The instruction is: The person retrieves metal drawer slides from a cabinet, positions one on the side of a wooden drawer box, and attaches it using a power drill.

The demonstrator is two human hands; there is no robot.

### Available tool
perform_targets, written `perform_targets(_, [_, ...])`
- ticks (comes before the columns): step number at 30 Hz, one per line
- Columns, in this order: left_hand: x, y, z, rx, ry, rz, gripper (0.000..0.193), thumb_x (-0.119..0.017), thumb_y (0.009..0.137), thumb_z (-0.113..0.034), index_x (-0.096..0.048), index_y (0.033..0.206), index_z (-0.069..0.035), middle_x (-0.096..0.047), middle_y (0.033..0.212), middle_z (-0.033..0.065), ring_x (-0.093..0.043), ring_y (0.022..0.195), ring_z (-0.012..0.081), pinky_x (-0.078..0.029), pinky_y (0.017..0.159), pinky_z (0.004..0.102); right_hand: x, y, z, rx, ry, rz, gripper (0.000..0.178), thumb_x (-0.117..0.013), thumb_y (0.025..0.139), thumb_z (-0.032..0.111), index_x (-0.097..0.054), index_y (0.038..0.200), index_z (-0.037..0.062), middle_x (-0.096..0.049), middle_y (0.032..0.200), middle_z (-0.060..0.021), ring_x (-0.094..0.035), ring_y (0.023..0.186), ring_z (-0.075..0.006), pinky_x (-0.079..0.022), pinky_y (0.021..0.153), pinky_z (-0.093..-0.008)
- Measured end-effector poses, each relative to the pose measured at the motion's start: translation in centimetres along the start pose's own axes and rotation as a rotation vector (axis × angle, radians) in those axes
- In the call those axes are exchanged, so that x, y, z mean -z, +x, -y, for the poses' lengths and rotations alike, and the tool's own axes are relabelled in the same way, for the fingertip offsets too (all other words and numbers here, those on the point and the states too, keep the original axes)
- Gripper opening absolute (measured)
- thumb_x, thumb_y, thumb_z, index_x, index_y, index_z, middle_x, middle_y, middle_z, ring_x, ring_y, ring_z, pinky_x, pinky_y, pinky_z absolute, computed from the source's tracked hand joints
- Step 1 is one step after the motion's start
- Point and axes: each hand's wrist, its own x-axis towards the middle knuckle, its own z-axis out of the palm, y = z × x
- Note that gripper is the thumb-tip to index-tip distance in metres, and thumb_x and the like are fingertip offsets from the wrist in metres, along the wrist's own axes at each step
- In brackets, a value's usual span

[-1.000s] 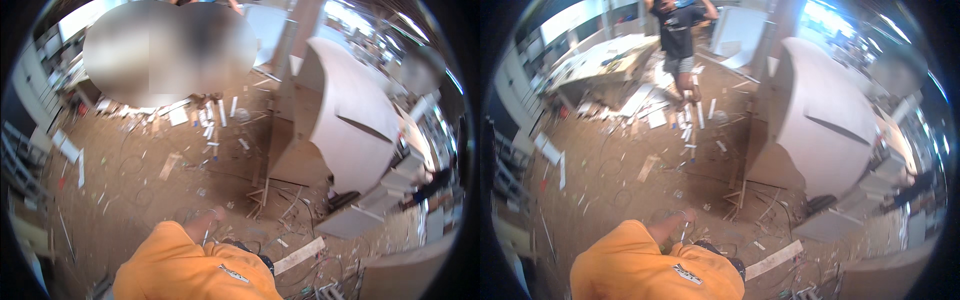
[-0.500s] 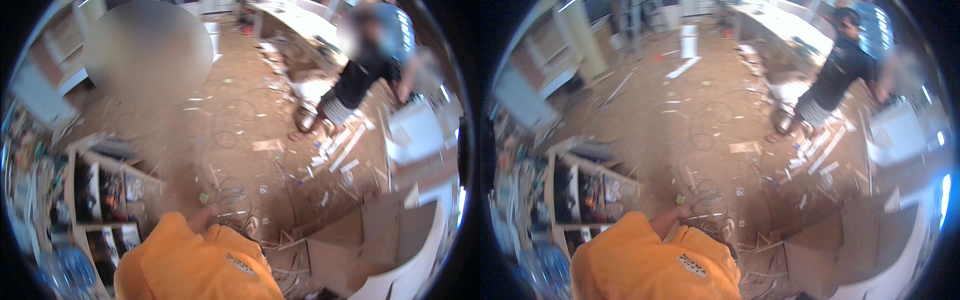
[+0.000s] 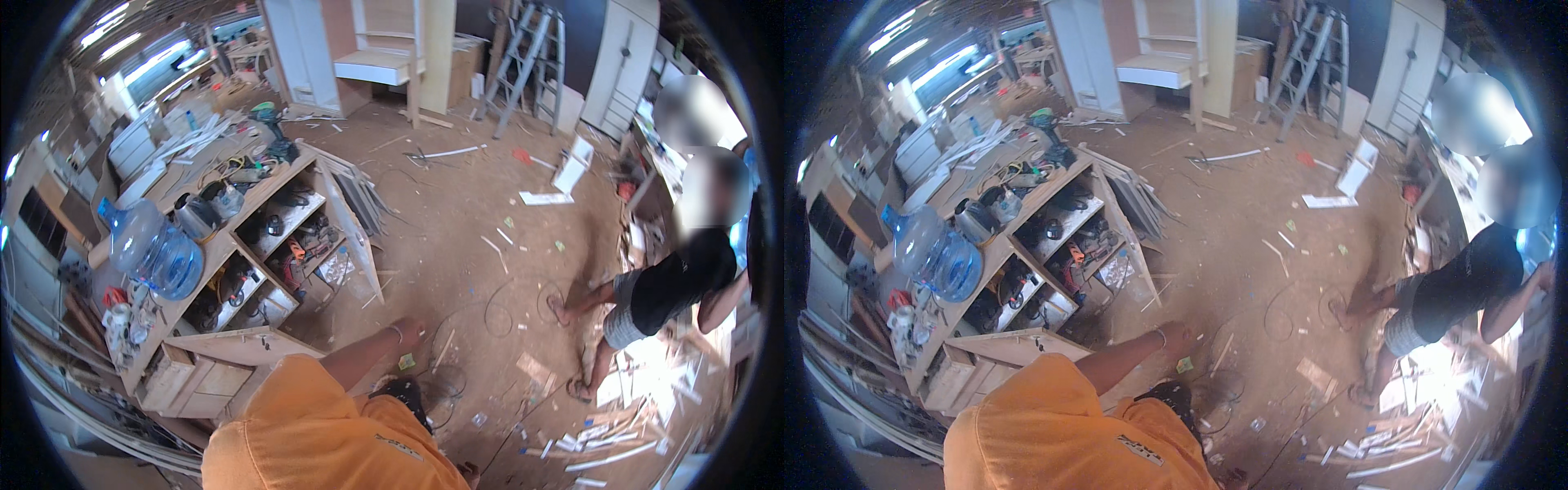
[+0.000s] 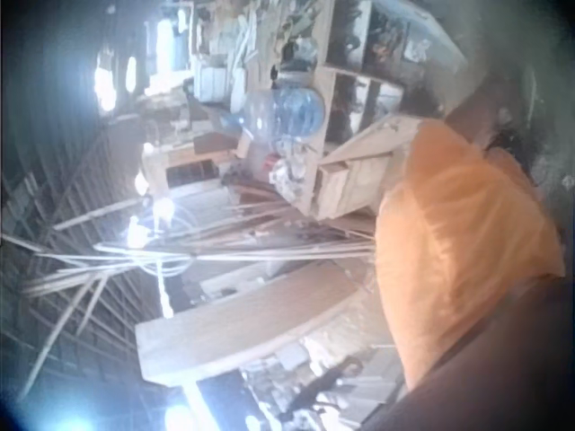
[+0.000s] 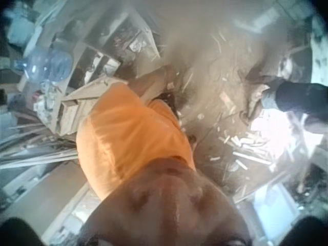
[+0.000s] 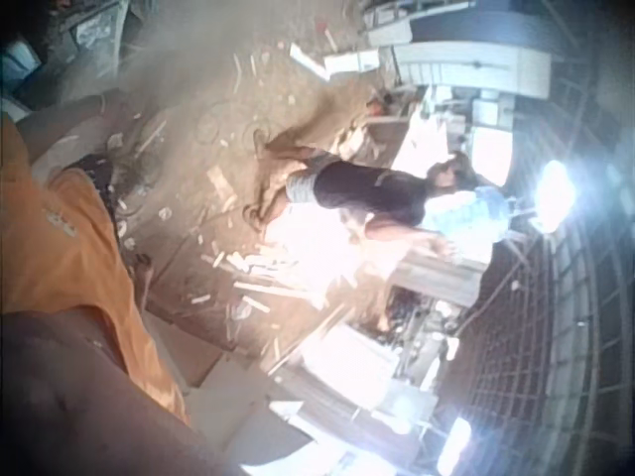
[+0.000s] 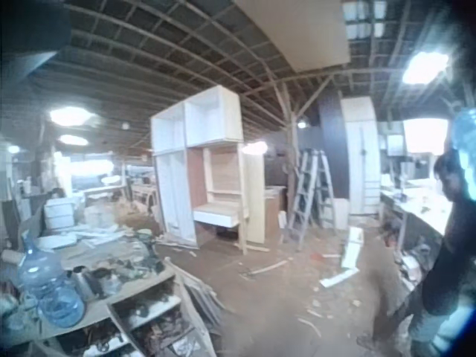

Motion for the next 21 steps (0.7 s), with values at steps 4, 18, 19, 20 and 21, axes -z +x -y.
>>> perform_targets(4, [12.2,4.1,2.5,0.071,0.258,-0.205,0.046,-0.066,0.080,-0.024,-0.065,0.123,-0.009,-0.060,0.128,0.0171,-0.053,0.125,0.0377,-0.042,0.105,0.0474,-2.3,4.7,8.3,0.020,-0.138,0.078,0.029,-0.058,0.097,0.025,-0.069,0.102,-0.0017,-0.072,0.085,-0.0176,-0.068,0.068,-0.0242,-0.051,0.056,-0.0343])
perform_targets(18, [14.6,1.6,29.6,0.828,0.501,0.177,0.050,-0.062,0.091,-0.038,-0.058,0.133,-0.012,-0.062,0.128,0.0070,-0.056,0.119,0.0265,-0.044,0.093,0.0530,-14.4,14.3,32.5,0.174,-0.384,0.267,0.028,-0.058,0.097,0.024,-0.068,0.103,-0.0014,-0.072,0.085,-0.0172,-0.068,0.067,-0.0231,-0.051,0.054,-0.0331])
perform_targets(19, [16.2,0.5,28.5,0.694,0.402,0.110,0.045,-0.061,0.091,-0.037,-0.060,0.128,-0.011,-0.064,0.123,0.0098,-0.058,0.113,0.0291,-0.046,0.092,0.0525,-12.9,13.9,32.7,0.195,-0.341,0.220,0.028,-0.058,0.097,0.024,-0.068,0.103,-0.0014,-0.072,0.085,-0.0172,-0.068,0.067,-0.0230,-0.051,0.054,-0.0330])
perform_targets(20, [18.3,-3.2,28.2,0.637,0.298,0.026,0.040,-0.059,0.090,-0.036,-0.062,0.122,-0.011,-0.065,0.118,0.0126,-0.060,0.108,0.0317,-0.047,0.090,0.0521,-12.3,14.0,32.9,0.211,-0.320,0.213,0.028,-0.058,0.097,0.024,-0.068,0.103,-0.0014,-0.072,0.085,-0.0171,-0.068,0.067,-0.0229,-0.051,0.054,-0.0329])
perform_targets(21, [19.8,-8.5,27.9,0.650,0.198,-0.105,0.036,-0.058,0.090,-0.035,-0.065,0.117,-0.010,-0.066,0.113,0.0154,-0.062,0.102,0.0344,-0.049,0.088,0.0517,-12.2,14.4,33.5,0.216,-0.327,0.227,0.028,-0.058,0.097,0.023,-0.068,0.103,-0.0014,-0.072,0.085,-0.0171,-0.068,0.067,-0.0228,-0.051,0.054,-0.0328])
